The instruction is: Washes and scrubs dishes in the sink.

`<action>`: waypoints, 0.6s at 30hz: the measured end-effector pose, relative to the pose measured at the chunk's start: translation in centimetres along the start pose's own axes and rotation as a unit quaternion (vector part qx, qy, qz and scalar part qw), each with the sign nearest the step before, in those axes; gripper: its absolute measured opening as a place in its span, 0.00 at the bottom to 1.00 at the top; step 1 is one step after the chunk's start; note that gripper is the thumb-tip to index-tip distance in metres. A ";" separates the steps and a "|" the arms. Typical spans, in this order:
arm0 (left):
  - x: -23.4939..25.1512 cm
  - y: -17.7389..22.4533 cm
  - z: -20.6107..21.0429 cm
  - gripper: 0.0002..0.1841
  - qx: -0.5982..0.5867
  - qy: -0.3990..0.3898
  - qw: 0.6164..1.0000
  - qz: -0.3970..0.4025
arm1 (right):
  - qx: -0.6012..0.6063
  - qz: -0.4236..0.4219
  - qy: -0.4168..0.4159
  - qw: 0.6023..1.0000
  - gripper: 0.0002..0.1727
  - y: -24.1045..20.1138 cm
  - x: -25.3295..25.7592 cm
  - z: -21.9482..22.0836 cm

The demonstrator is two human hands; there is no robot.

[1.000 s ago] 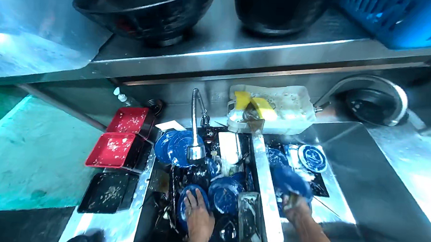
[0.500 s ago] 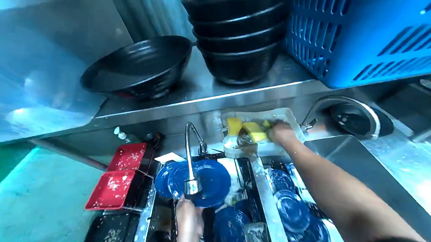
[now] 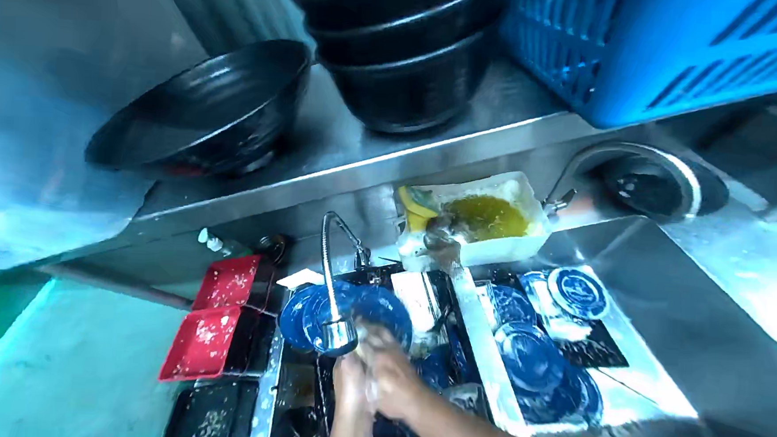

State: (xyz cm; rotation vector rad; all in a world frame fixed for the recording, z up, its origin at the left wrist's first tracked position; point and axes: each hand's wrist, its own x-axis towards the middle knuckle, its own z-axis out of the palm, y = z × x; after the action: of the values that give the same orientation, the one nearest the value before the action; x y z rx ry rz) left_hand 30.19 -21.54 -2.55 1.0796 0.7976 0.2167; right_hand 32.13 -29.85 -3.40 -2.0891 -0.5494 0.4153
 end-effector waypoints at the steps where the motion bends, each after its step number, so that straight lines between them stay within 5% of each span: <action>1: 0.0 0.1 -1.0 0.19 0.064 0.005 0.998 0.016 | -0.006 -0.025 -0.008 1.000 0.26 0.5 0.2 1.4; 5: -2.4 0.0 -3.2 0.18 0.209 0.013 0.977 0.029 | -0.045 0.075 0.035 0.996 0.33 2.9 2.4 2.7; 9: -1.0 0.3 -3.9 0.18 0.208 0.045 0.975 0.070 | -0.006 0.006 -0.002 1.000 0.29 0.5 2.0 3.4; 13: -2.1 0.5 -3.9 0.16 0.195 0.003 0.978 0.080 | -0.015 0.089 0.022 0.996 0.35 1.0 4.0 3.0; 18: -0.2 1.4 -5.2 0.24 0.126 0.006 0.989 0.071 | 0.062 -0.100 -0.045 0.992 0.25 -0.9 0.7 4.0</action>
State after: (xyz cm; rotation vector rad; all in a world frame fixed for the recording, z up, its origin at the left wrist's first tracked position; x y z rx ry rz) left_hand 26.89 -17.33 -2.49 1.3765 0.7739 0.2478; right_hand 30.59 -26.24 -4.83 -1.8815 -0.7603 0.4180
